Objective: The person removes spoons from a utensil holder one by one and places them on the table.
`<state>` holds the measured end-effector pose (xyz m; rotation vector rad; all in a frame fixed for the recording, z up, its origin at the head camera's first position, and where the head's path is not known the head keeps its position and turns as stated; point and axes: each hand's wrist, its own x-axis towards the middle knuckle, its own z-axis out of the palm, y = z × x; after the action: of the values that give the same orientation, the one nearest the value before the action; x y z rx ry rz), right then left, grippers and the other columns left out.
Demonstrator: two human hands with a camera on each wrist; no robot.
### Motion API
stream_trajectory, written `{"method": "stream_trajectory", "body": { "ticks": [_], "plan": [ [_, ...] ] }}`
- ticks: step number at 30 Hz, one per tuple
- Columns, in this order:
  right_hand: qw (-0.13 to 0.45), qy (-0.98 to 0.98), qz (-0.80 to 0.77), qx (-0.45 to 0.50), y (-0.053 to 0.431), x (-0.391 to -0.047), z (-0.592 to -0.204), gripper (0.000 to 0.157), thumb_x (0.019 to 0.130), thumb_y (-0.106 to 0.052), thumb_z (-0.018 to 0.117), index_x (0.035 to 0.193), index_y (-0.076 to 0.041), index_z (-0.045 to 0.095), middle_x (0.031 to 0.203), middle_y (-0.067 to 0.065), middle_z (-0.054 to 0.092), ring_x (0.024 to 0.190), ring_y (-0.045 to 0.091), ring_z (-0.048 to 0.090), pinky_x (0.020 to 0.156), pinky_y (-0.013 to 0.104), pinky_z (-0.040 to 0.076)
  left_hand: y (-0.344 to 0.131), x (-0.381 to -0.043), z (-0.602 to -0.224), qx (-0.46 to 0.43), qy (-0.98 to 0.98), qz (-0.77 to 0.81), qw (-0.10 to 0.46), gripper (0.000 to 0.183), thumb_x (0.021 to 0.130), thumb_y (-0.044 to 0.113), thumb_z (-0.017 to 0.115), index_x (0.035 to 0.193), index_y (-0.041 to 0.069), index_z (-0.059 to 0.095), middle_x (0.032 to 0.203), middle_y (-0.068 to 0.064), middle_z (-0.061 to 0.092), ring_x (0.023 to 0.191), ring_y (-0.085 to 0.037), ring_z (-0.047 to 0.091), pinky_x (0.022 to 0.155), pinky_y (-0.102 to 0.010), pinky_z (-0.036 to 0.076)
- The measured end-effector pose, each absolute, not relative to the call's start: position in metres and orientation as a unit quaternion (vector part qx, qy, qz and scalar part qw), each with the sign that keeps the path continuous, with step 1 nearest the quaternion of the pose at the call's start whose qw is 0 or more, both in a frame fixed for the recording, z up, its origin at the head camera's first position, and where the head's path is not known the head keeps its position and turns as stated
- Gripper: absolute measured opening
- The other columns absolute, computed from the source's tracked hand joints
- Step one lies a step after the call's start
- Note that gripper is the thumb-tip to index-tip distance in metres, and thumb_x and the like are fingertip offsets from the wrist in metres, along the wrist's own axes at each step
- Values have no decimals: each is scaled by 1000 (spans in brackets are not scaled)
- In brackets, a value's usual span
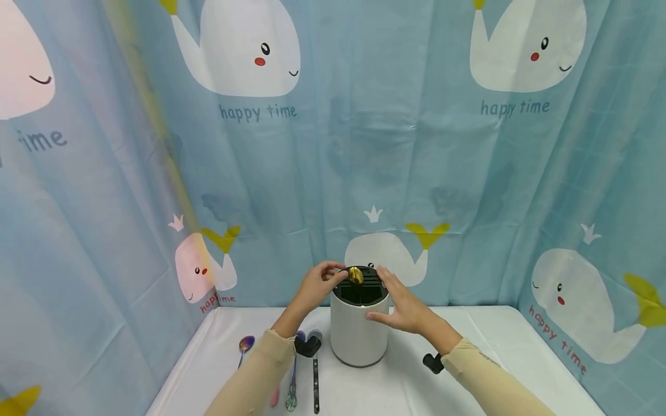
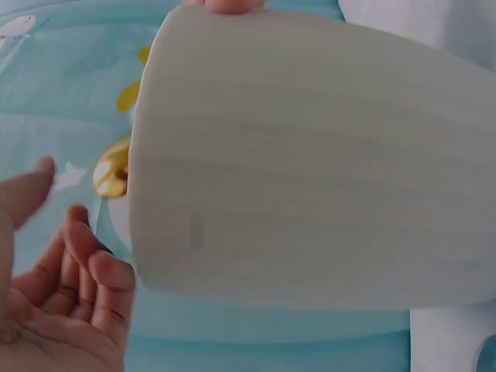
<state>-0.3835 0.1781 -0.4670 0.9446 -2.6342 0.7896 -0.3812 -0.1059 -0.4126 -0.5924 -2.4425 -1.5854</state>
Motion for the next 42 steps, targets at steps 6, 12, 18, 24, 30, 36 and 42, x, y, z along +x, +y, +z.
{"method": "stream_trajectory", "body": {
  "ticks": [6, 12, 18, 24, 30, 36, 42],
  "plan": [
    [114, -898, 272, 326, 177, -384, -466, 118, 92, -67, 76, 173, -12, 10, 179, 15, 14, 164, 38, 15, 124, 65, 26, -99, -380, -409, -167, -845, -504, 62, 32, 105, 31, 73, 127, 8, 74, 102, -4, 70, 89, -15, 64, 82, -36, 56],
    [122, -896, 273, 328, 178, -384, -468, 117, 92, -66, 76, 173, -10, 13, 178, 16, 17, 163, 40, 18, 124, 64, 28, -95, -378, -406, -172, -861, -476, 45, 32, 105, 29, 74, 125, 4, 74, 100, -3, 71, 89, -15, 64, 82, -38, 57],
    [125, -896, 268, 330, 178, -385, -469, 117, 92, -66, 76, 173, -8, 14, 178, 17, 17, 163, 40, 18, 123, 65, 29, -91, -377, -407, -164, -867, -468, 52, 27, 104, 25, 74, 121, 3, 74, 96, -3, 69, 83, -15, 60, 76, -34, 54],
    [117, -900, 270, 323, 178, -384, -468, 118, 92, -66, 76, 172, -8, 14, 179, 15, 16, 164, 37, 14, 125, 63, 26, -92, -378, -411, -164, -867, -467, 56, 27, 104, 24, 74, 120, 3, 76, 92, -4, 66, 81, -16, 55, 71, -32, 49],
    [116, -900, 270, 324, 179, -385, -467, 118, 92, -66, 77, 173, -12, 11, 179, 14, 14, 164, 37, 14, 125, 63, 26, -89, -377, -414, -164, -869, -462, 67, 24, 104, 23, 75, 118, 5, 77, 94, -4, 68, 81, -17, 54, 71, -32, 47],
    [122, -898, 269, 326, 178, -383, -467, 117, 92, -66, 77, 173, -11, 12, 178, 16, 16, 163, 40, 17, 123, 65, 28, -88, -378, -417, -172, -867, -460, 87, 18, 102, 20, 77, 108, 3, 79, 86, -3, 65, 74, -14, 51, 66, -28, 43],
    [123, -899, 267, 324, 178, -383, -468, 118, 92, -67, 76, 173, -12, 12, 178, 16, 16, 164, 40, 16, 123, 65, 28, -87, -378, -418, -175, -868, -455, 96, 14, 100, 18, 79, 102, 4, 80, 85, -3, 64, 72, -14, 50, 65, -29, 43]
  ]
}}
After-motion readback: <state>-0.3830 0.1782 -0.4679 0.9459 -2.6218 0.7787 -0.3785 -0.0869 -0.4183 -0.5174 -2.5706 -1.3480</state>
